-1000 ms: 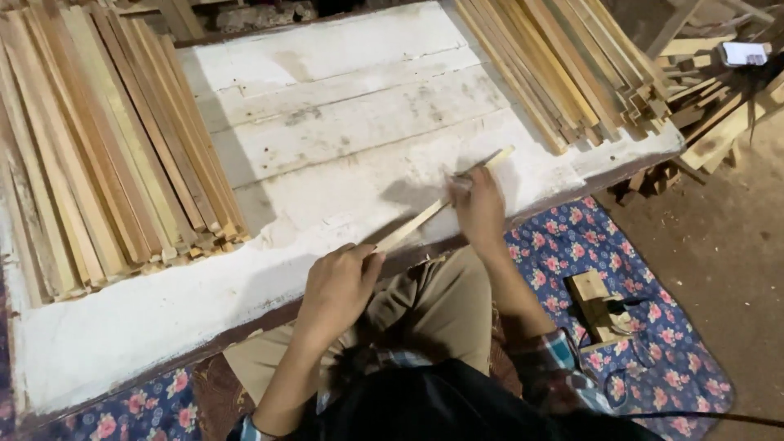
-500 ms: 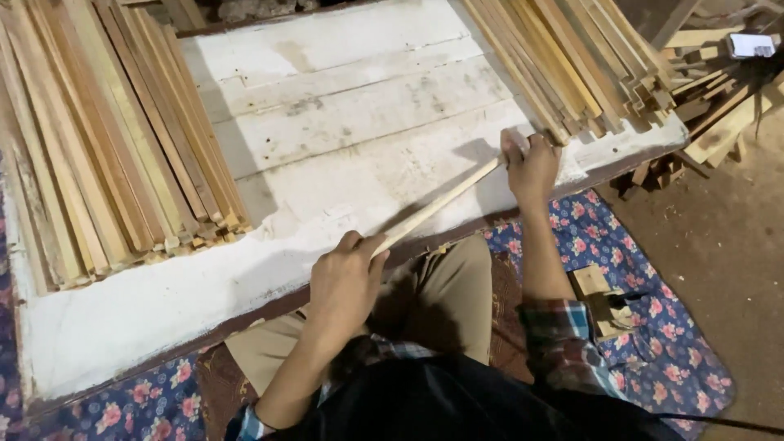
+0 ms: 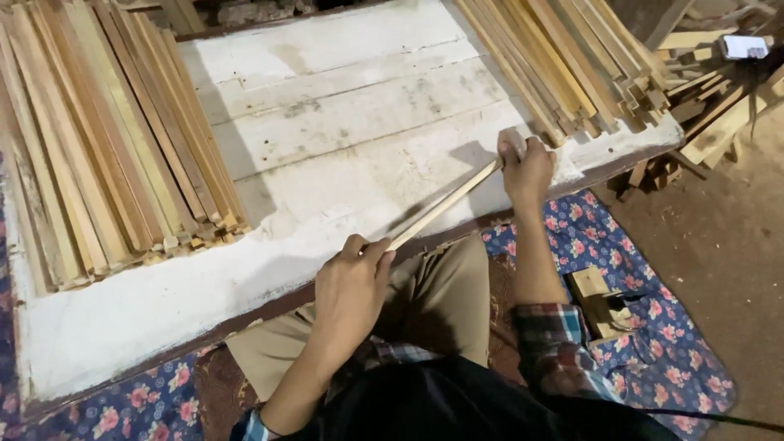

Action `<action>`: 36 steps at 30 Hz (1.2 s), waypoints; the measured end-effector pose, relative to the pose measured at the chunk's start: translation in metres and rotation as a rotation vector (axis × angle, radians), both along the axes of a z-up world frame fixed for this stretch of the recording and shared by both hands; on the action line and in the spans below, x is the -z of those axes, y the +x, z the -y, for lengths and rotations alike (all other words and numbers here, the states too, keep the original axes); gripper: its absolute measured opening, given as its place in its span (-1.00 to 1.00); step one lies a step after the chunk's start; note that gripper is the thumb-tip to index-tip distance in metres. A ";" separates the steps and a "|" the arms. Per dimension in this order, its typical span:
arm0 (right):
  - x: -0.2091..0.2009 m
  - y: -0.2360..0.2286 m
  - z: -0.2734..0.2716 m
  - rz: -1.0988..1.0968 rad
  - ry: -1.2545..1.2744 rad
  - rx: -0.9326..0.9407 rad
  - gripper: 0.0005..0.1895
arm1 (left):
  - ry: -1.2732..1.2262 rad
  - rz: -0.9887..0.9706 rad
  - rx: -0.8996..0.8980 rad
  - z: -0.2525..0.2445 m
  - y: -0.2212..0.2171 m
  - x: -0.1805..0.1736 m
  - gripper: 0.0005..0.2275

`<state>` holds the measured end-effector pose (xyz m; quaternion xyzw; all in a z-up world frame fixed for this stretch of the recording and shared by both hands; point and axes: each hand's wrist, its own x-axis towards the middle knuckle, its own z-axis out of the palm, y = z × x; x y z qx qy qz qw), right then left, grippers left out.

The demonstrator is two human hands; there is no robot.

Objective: Sanding thin wooden strips using a hand-held sanding block to smooth the surfaces and edges.

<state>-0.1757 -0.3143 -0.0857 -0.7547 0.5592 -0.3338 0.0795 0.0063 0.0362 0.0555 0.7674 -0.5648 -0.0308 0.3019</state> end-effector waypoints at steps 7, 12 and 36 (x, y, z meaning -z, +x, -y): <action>-0.033 0.043 -0.115 0.189 0.059 -0.376 -0.68 | -0.028 0.042 -0.016 0.005 -0.002 -0.003 -0.85; 0.001 -0.002 -0.028 0.020 -0.040 -0.139 -0.68 | -0.117 0.075 0.040 0.003 -0.005 0.007 -0.87; -0.040 0.043 -0.175 0.247 -0.035 -0.483 -0.77 | -0.227 0.445 -0.028 0.002 -0.015 0.013 -0.85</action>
